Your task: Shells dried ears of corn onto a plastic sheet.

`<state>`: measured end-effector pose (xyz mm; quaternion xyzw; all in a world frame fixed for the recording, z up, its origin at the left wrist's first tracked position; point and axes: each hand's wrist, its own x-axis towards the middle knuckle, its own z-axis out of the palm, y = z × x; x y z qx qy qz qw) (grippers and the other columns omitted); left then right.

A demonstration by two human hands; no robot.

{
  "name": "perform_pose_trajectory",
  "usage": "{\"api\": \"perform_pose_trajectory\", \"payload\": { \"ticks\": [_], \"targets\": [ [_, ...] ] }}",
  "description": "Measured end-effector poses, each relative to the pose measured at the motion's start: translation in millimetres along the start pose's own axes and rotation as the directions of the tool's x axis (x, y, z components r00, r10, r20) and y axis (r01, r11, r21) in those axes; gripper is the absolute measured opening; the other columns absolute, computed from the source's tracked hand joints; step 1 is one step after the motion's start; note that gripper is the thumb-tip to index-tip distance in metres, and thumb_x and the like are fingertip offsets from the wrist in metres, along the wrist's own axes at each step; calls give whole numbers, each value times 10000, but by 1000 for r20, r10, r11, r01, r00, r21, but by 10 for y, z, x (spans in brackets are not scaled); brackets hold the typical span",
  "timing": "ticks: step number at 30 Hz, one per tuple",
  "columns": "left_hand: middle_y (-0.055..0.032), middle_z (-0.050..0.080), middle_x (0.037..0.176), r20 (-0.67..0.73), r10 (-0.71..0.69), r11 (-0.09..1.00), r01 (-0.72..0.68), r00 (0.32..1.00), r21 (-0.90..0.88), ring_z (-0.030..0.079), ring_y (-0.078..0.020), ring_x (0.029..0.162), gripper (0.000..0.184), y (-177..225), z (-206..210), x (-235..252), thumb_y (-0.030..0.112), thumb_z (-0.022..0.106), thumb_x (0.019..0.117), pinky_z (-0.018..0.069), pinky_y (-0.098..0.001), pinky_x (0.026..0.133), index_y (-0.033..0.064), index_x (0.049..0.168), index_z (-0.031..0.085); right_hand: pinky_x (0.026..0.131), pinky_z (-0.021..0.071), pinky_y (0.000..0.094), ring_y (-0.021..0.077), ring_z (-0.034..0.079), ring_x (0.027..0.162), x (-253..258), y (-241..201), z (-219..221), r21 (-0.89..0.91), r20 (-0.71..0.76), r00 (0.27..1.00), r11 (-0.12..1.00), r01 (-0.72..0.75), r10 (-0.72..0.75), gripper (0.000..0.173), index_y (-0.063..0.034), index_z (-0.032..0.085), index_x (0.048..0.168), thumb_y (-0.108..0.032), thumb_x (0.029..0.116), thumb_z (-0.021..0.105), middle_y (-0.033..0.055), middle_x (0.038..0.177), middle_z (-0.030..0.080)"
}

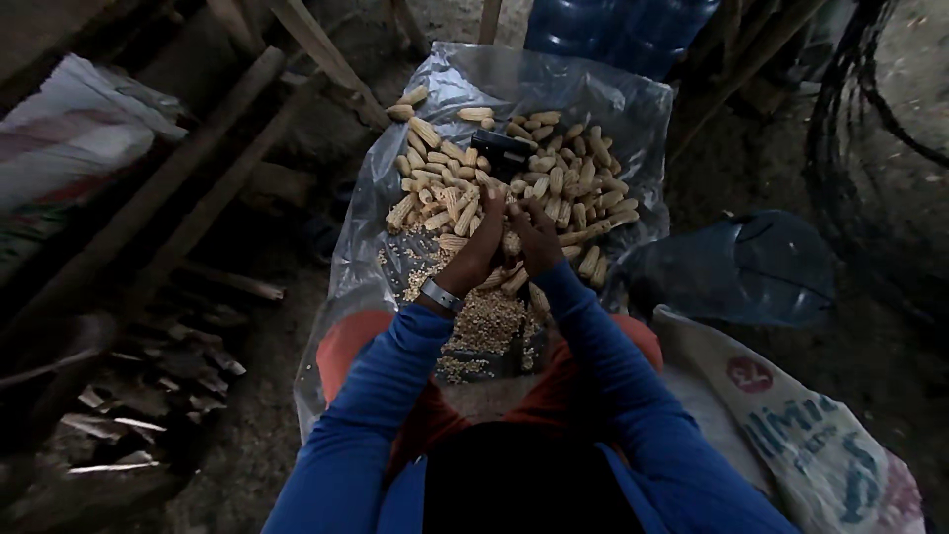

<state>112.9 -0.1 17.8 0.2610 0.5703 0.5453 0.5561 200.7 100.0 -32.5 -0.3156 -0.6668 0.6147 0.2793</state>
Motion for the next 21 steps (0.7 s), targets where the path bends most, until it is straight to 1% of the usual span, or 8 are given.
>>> {"api": "perform_pose_trajectory", "payload": {
  "ticks": [1, 3, 4, 6, 10, 14, 18, 21],
  "targets": [
    [-18, 634, 906, -6, 0, 1000, 0, 1000, -19, 581, -87, 687, 733, 16, -1, -20, 667, 102, 1043, 516, -259, 623, 163, 1363, 528, 557, 518, 263, 63, 594, 688, 22, 6, -16, 8, 13, 1000, 1000, 3, -3, 308, -75, 603, 1187, -304, 1078, 428, 23, 961, 645],
    [-18, 650, 896, -46, 27, 996, -31, 999, -88, 597, -88, 684, 607, 5, -5, 4, 586, 220, 1083, 526, -256, 619, 144, 1295, 578, 729, 564, 342, 119, 632, 925, 71, 37, -72, 73, 72, 997, 997, 33, -39, 493, -97, 551, 1351, -444, 1076, 334, 50, 1172, 635],
    [-23, 653, 953, -56, 53, 992, -59, 997, -113, 618, -96, 747, 509, 5, -17, 30, 498, 275, 1107, 545, -273, 677, 137, 1307, 572, 854, 572, 397, 163, 624, 1099, 94, 31, -112, 109, 116, 992, 993, 39, -52, 615, -113, 467, 1475, -535, 1060, 301, 72, 1331, 598],
    [-61, 655, 1086, -79, 105, 985, -115, 991, -132, 646, -132, 861, 401, -4, -61, 106, 335, 335, 1118, 567, -333, 772, 123, 1384, 547, 879, 586, 473, 240, 619, 1186, 102, -47, -158, 154, 126, 992, 988, -19, -1, 678, -155, 367, 1558, -597, 1050, 285, 103, 1424, 557],
    [-73, 624, 1090, -193, 131, 972, -163, 973, -166, 635, -154, 865, 353, 4, -91, 144, 303, 419, 1106, 566, -369, 781, 120, 1397, 500, 834, 597, 536, 311, 653, 1138, 59, -196, -308, -79, 98, 990, 993, -93, 100, 533, -104, 422, 1517, -405, 1080, 370, 166, 1399, 572],
    [-63, 576, 1055, -274, 141, 955, -204, 951, -214, 614, -135, 844, 344, 13, -53, 135, 230, 469, 1093, 566, -346, 802, 86, 1404, 433, 703, 634, 432, 249, 716, 802, 6, -213, -398, -196, 182, 983, 980, 39, -3, 490, 23, 457, 1426, -155, 999, 619, 207, 1097, 669],
    [-91, 596, 1096, -224, 142, 941, -201, 964, -270, 653, -179, 897, 336, 16, -30, 111, 177, 479, 1084, 582, -404, 853, 87, 1399, 406, 645, 633, 394, 201, 695, 705, 11, -213, -396, -137, 75, 991, 983, 123, -114, 387, 28, 536, 1371, -129, 1019, 572, 168, 1011, 677],
    [-102, 651, 1093, -132, 152, 978, -168, 980, -121, 691, -180, 809, 325, 47, -47, 38, 185, 464, 1087, 605, -352, 728, 105, 1402, 440, 656, 623, 361, 157, 680, 721, 62, -200, -504, -160, 43, 987, 974, 162, -157, 348, 12, 583, 1338, -168, 1042, 542, 133, 1022, 681]
  ]
}}
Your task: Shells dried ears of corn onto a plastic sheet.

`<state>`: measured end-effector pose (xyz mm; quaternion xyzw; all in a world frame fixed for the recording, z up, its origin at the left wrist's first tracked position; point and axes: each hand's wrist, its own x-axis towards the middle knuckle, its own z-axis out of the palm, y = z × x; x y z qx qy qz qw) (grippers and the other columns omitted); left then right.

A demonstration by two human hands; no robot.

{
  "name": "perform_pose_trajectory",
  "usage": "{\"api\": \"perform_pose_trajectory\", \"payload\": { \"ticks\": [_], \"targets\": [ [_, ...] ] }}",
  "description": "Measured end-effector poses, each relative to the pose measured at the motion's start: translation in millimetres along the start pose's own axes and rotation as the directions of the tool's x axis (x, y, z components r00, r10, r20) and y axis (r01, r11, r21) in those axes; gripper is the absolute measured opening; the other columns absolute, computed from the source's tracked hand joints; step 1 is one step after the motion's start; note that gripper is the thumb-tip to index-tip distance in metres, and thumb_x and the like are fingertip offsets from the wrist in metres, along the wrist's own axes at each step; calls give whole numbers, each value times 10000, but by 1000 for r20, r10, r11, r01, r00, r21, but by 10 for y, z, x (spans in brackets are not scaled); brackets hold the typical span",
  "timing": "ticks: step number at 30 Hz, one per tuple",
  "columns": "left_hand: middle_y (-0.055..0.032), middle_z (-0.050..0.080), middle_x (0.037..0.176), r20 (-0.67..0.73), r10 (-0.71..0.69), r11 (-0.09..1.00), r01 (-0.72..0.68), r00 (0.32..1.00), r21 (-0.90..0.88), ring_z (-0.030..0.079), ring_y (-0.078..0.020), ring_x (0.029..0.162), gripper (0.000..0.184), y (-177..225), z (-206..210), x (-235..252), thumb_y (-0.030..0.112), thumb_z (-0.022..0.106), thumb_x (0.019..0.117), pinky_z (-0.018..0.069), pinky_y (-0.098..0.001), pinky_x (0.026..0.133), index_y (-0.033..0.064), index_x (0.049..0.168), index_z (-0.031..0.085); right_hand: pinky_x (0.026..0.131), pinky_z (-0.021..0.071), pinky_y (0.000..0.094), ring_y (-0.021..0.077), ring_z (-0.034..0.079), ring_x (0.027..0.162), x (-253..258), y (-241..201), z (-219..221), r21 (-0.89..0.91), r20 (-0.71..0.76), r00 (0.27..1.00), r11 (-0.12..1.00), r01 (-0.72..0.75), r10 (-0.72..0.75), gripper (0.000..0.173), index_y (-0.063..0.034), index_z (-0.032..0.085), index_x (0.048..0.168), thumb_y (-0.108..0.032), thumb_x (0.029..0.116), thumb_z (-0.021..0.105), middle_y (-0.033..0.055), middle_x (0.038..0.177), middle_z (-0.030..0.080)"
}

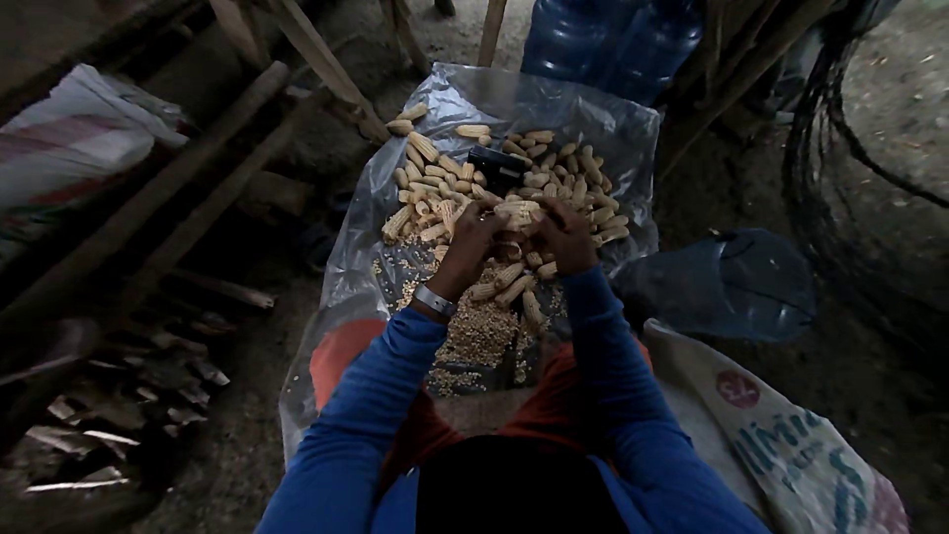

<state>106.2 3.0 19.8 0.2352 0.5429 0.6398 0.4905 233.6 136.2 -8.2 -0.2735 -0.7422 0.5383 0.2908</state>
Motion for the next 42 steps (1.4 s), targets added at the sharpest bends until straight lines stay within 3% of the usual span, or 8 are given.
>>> {"api": "perform_pose_trajectory", "payload": {
  "ticks": [5, 9, 15, 20, 23, 29, 35, 42],
  "targets": [
    [-110, 652, 951, 157, 120, 936, -165, 980, 312, 550, -123, 625, 356, -2, -21, -73, 239, 492, 1087, 481, -262, 548, 50, 1386, 529, 648, 603, 338, 118, 645, 709, -8, -5, -36, -5, -6, 1000, 1000, -19, 19, 314, 20, 626, 1255, -193, 1035, 555, 86, 934, 661],
    [-162, 646, 896, 157, 278, 788, -319, 948, 526, 601, -222, 709, 341, -61, -43, -54, 297, 557, 1063, 529, -400, 660, 11, 1238, 614, 582, 599, 323, 107, 622, 613, -83, -8, 108, 172, 62, 997, 984, -55, 45, 272, -3, 575, 1233, -194, 1044, 527, 20, 810, 622],
    [-53, 489, 646, 12, 311, 837, -280, 950, 469, 441, -140, 492, 437, -82, 13, -55, 385, 390, 1115, 398, -290, 467, 48, 974, 631, 580, 621, 363, 125, 644, 579, -134, -26, 259, 221, 68, 997, 975, 26, -42, 257, -39, 532, 1233, -210, 1079, 418, 2, 749, 627],
    [-127, 561, 732, -95, 339, 832, -251, 936, 495, 556, -191, 593, 456, -101, 25, -58, 306, 345, 1131, 512, -371, 585, -40, 1041, 628, 579, 609, 312, 101, 634, 618, -193, -55, 324, 117, 58, 973, 969, 216, -223, 251, 27, 558, 1217, -156, 1055, 503, 47, 899, 632],
    [-126, 574, 827, -46, 239, 876, -195, 970, 440, 570, -190, 686, 477, -1, 9, -115, 367, 329, 1131, 525, -383, 648, -12, 1133, 618, 569, 601, 318, 101, 625, 596, -172, -44, 330, 111, 42, 979, 975, 194, -199, 262, 27, 542, 1229, -167, 1068, 473, 30, 824, 627],
    [-78, 613, 763, 43, 431, 804, -405, 901, 435, 545, -124, 577, 317, -144, -5, -35, 313, 530, 1071, 495, -291, 552, 29, 1058, 671, 587, 612, 323, 90, 644, 622, -142, 34, 310, 158, -4, 978, 966, 205, -207, 297, -5, 559, 1199, -183, 1104, 340, 9, 841, 649],
    [-55, 533, 631, -69, 489, 789, -407, 869, 460, 498, -113, 492, 377, -215, 49, -14, 251, 420, 1097, 456, -279, 488, -4, 945, 651, 584, 588, 307, 87, 624, 651, -178, 50, 363, 121, -29, 965, 957, 263, -262, 303, 29, 591, 1188, -138, 1082, 361, 43, 890, 636],
    [-152, 580, 799, -54, 331, 845, -271, 942, 461, 568, -223, 637, 467, -145, 81, -87, 306, 285, 1133, 509, -399, 597, -31, 1163, 607, 560, 593, 293, 77, 611, 582, -142, 8, 305, 86, -50, 968, 965, 249, -245, 314, 47, 602, 1172, -147, 1092, 368, 34, 819, 637]
  ]
}}
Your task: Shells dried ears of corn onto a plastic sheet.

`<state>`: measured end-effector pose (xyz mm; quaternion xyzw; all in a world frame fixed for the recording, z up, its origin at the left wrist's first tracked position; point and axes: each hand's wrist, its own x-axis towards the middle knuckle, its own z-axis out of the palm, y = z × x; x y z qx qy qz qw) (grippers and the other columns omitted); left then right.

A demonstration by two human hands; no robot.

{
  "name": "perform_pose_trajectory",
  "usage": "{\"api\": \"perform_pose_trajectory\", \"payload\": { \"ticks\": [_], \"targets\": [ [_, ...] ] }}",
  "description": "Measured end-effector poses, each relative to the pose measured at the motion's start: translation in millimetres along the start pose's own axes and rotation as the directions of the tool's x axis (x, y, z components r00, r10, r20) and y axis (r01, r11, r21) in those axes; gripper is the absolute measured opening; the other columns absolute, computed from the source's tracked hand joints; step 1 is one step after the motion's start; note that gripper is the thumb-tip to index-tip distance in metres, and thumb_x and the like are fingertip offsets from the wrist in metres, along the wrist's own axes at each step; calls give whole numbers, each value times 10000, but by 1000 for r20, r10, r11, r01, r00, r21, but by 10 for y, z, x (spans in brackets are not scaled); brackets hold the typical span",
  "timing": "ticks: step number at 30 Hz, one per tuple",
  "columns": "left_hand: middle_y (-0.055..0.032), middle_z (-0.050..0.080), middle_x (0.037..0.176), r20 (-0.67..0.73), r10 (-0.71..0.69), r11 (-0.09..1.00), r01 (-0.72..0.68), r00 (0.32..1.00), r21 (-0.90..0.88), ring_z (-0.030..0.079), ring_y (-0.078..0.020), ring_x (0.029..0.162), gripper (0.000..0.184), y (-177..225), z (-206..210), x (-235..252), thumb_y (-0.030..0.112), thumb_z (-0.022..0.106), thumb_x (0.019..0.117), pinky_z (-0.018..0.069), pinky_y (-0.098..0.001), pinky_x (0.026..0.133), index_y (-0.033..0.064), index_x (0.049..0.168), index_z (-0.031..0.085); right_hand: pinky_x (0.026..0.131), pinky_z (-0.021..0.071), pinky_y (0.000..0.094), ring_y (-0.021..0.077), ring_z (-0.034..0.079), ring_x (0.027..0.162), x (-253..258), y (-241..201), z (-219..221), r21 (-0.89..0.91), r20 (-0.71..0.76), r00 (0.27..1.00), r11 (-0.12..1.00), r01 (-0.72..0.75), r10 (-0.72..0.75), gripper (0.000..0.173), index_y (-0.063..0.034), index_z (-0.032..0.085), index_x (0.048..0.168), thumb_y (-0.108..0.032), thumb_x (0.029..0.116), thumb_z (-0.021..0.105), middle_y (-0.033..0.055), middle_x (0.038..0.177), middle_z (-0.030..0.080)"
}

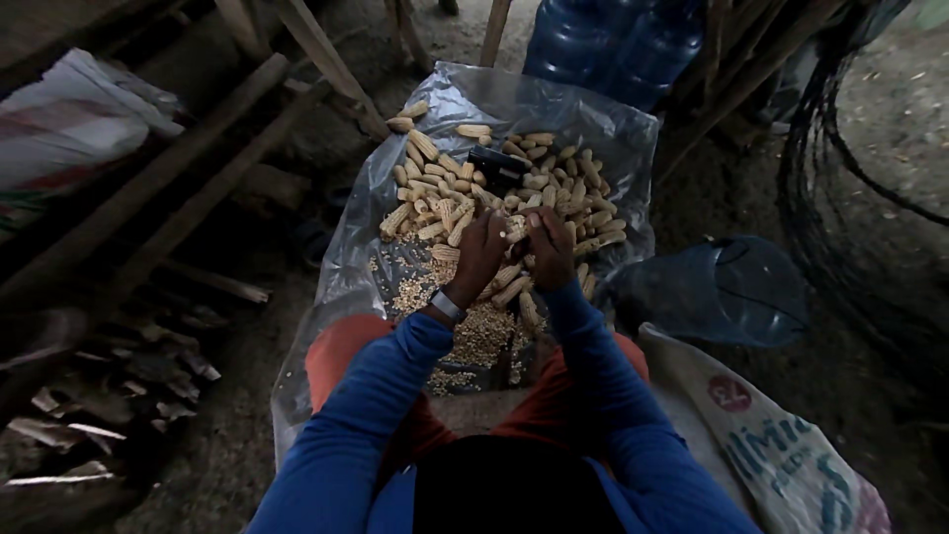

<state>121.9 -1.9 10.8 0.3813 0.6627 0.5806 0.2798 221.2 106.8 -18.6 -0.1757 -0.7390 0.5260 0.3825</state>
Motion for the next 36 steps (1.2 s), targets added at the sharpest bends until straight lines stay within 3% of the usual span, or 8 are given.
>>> {"api": "perform_pose_trajectory", "payload": {
  "ticks": [6, 10, 15, 19, 25, 29, 32, 36],
  "targets": [
    [-78, 676, 958, 297, -18, 913, 137, 955, -385, 658, -133, 762, 329, -263, -5, 300, 247, 433, 1102, 594, -325, 680, 9, 1243, 613, 632, 580, 244, 29, 625, 680, 112, -17, -240, -81, -34, 998, 996, -48, 45, 313, 14, 674, 1192, -146, 1089, 425, 16, 895, 686],
    [-129, 668, 1071, 275, -9, 892, 132, 961, -432, 685, -177, 863, 312, -236, -25, 277, 80, 635, 993, 619, -356, 761, -33, 1279, 583, 723, 618, 277, 46, 680, 779, 107, -10, -231, -83, -79, 995, 994, -73, 67, 278, 35, 665, 1159, -161, 1067, 490, 43, 950, 700],
    [-110, 684, 1050, 327, -50, 977, 114, 944, -179, 635, -143, 748, 351, -84, -61, 135, 136, 610, 1022, 543, -284, 640, 54, 1358, 548, 892, 564, 280, 96, 666, 985, 87, 58, -168, -162, -78, 996, 986, 34, -47, 244, 42, 725, 1099, -132, 1017, 573, 118, 1091, 706],
    [-34, 647, 791, 381, -37, 955, 145, 924, -260, 518, -56, 527, 178, -175, -27, 148, 197, 557, 1053, 416, -185, 454, 66, 1155, 621, 1048, 485, 385, 241, 577, 1234, 106, 127, -175, -168, -64, 994, 983, 75, -87, 265, 26, 744, 1085, -178, 1012, 591, 185, 1318, 625],
    [-18, 596, 769, 332, -51, 941, 156, 942, -300, 392, -50, 474, 344, -78, -85, 59, 458, 460, 1077, 312, -179, 414, 183, 1243, 583, 907, 593, 402, 155, 675, 1034, 63, 59, -24, 211, -49, 960, 942, -260, 276, 416, -17, 623, 1301, -282, 1101, 374, 84, 1175, 688],
    [-72, 688, 862, 52, -91, 921, 104, 995, -375, 636, -115, 668, 201, -181, 36, 195, 139, 611, 998, 557, -291, 597, -1, 1143, 622, 940, 570, 400, 156, 635, 1128, 5, -67, 157, 289, 94, 935, 889, -354, 342, 516, -44, 515, 1434, -389, 1090, 347, 87, 1296, 623],
    [-50, 665, 787, 1, -79, 896, 71, 997, -439, 613, -114, 617, 157, -316, 62, 297, 75, 616, 942, 545, -293, 561, -9, 1074, 622, 1012, 537, 410, 169, 586, 1242, -14, -67, 208, 258, 134, 945, 911, -323, 297, 531, -50, 471, 1491, -372, 1090, 337, 107, 1427, 554],
    [6, 607, 739, 136, -70, 912, 119, 988, -392, 531, -77, 528, 362, -236, -21, 216, 460, 534, 1019, 470, -236, 468, 135, 1163, 602, 751, 575, 295, 92, 648, 909, 19, -53, 189, 313, 145, 939, 886, -342, 312, 591, -94, 456, 1485, -463, 1093, 212, 37, 1195, 657]
  ]
}}
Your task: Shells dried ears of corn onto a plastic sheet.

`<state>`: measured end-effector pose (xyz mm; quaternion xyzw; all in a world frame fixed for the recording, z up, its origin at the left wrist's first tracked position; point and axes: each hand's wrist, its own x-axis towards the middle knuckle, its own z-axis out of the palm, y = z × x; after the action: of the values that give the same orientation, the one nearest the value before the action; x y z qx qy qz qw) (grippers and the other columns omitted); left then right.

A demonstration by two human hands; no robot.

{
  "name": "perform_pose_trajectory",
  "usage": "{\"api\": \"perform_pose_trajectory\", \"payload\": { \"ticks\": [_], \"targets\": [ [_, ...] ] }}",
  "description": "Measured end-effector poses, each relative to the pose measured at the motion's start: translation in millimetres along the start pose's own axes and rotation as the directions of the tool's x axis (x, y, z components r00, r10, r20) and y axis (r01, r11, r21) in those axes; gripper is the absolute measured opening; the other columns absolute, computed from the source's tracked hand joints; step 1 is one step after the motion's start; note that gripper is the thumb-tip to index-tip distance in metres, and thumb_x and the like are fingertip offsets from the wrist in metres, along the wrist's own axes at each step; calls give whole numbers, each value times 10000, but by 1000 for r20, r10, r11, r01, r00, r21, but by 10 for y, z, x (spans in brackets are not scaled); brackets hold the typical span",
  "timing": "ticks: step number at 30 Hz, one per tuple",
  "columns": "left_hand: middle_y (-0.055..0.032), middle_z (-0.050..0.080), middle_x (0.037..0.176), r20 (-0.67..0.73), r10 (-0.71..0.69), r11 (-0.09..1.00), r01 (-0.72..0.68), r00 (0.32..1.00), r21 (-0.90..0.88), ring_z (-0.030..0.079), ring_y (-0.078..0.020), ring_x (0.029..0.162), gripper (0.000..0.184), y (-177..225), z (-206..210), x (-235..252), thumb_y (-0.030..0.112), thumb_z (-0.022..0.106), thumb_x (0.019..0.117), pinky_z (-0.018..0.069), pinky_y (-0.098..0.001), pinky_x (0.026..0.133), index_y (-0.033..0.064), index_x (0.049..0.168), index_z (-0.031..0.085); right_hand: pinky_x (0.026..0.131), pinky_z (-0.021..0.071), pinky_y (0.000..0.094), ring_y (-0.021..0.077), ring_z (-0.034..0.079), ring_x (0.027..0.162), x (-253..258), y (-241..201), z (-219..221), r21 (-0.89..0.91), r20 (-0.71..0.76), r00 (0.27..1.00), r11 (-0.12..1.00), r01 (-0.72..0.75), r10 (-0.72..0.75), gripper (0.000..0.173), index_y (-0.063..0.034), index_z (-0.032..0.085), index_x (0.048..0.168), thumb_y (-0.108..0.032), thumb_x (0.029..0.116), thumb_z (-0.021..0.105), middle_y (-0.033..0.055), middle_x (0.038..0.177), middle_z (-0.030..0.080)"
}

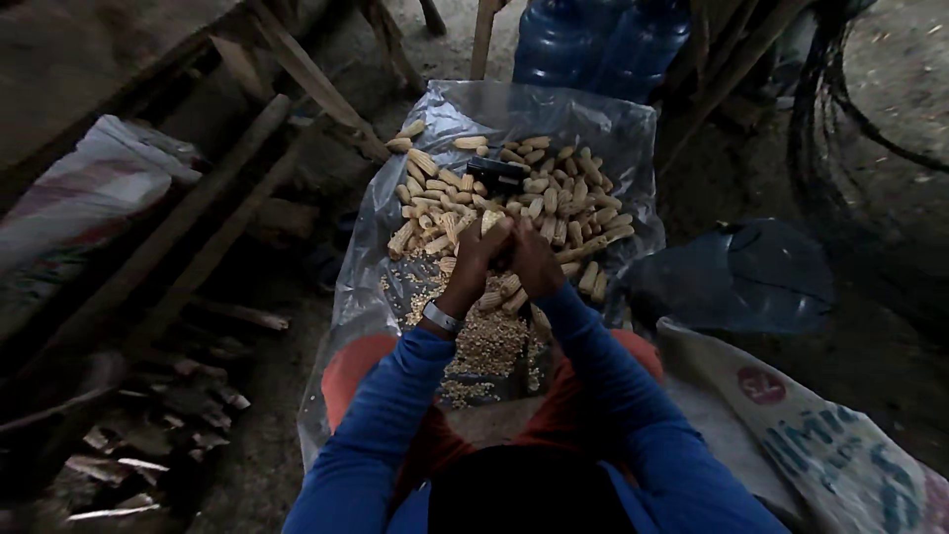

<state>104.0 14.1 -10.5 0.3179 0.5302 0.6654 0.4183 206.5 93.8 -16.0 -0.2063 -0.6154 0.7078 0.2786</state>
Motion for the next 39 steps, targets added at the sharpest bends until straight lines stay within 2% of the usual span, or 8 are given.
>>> {"api": "perform_pose_trajectory", "payload": {
  "ticks": [6, 10, 16, 22, 26, 32, 37, 39],
  "targets": [
    [-97, 694, 924, -158, 4, 979, 28, 987, 199, 665, -139, 792, 268, -53, 82, 125, 162, 699, 942, 586, -354, 745, -15, 1142, 674, 697, 559, 331, 96, 624, 791, -5, 227, 188, 547, -144, 958, 827, -132, 248, 571, -190, 589, 1161, -574, 1077, 175, -23, 922, 648],
    [-138, 718, 939, -52, 107, 904, -76, 993, 420, 701, -185, 838, 299, -236, 133, 120, 103, 743, 840, 592, -437, 787, -3, 1117, 703, 737, 570, 389, 162, 661, 913, 3, 401, 253, 803, -195, 853, 578, -145, 485, 503, -170, 577, 1231, -575, 1045, 344, 42, 1050, 671],
    [-145, 711, 947, 43, 233, 790, -215, 971, 574, 688, -243, 913, 226, -338, 160, 141, 93, 783, 804, 556, -496, 852, 4, 1001, 716, 737, 559, 363, 158, 642, 851, 52, 273, 251, 836, -335, 796, 549, 4, 504, 353, -104, 557, 1159, -384, 1089, 353, 62, 962, 635],
    [-222, 674, 1080, 74, -73, 771, 9, 995, 636, 675, -316, 982, 540, -89, 137, 131, 349, 686, 968, 545, -541, 898, -16, 1343, 555, 721, 540, 398, 185, 621, 846, 58, 208, 145, 826, -344, 782, 564, -12, 520, 454, -104, 505, 1235, -467, 1088, 276, 79, 987, 611],
    [-158, 707, 1021, 72, 68, 797, -97, 995, 596, 696, -234, 913, 314, -188, 118, 134, 191, 709, 945, 571, -468, 858, 1, 1191, 662, 739, 539, 402, 195, 624, 882, 36, 119, 161, 845, -320, 757, 533, -44, 569, 449, -117, 512, 1263, -480, 1081, 321, 85, 1022, 612],
    [-182, 712, 1081, 33, 272, 801, -245, 962, 546, 700, -229, 978, 347, -298, 147, 108, -26, 716, 819, 575, -435, 887, -45, 1163, 677, 682, 568, 318, 117, 651, 743, 42, 142, 208, 735, -377, 844, 677, 23, 381, 356, -115, 580, 998, -352, 1104, 338, 18, 823, 644],
    [-187, 667, 1159, 110, 48, 791, -105, 993, 602, 667, -279, 1017, 431, -109, 101, 88, 317, 697, 964, 548, -516, 894, 13, 1259, 619, 715, 583, 331, 130, 672, 807, 39, 192, 179, 731, -372, 871, 679, 62, 321, 384, -99, 598, 1091, -366, 1096, 322, 39, 905, 674],
    [-134, 685, 1094, 53, 76, 800, -93, 996, 592, 662, -228, 989, 363, -145, 111, 103, 364, 690, 960, 545, -488, 885, 24, 1088, 703, 727, 585, 324, 148, 695, 842, 39, 169, 195, 710, -352, 888, 703, 47, 296, 506, -64, 646, 1113, -384, 1102, 255, 64, 948, 716]
  ]
}}
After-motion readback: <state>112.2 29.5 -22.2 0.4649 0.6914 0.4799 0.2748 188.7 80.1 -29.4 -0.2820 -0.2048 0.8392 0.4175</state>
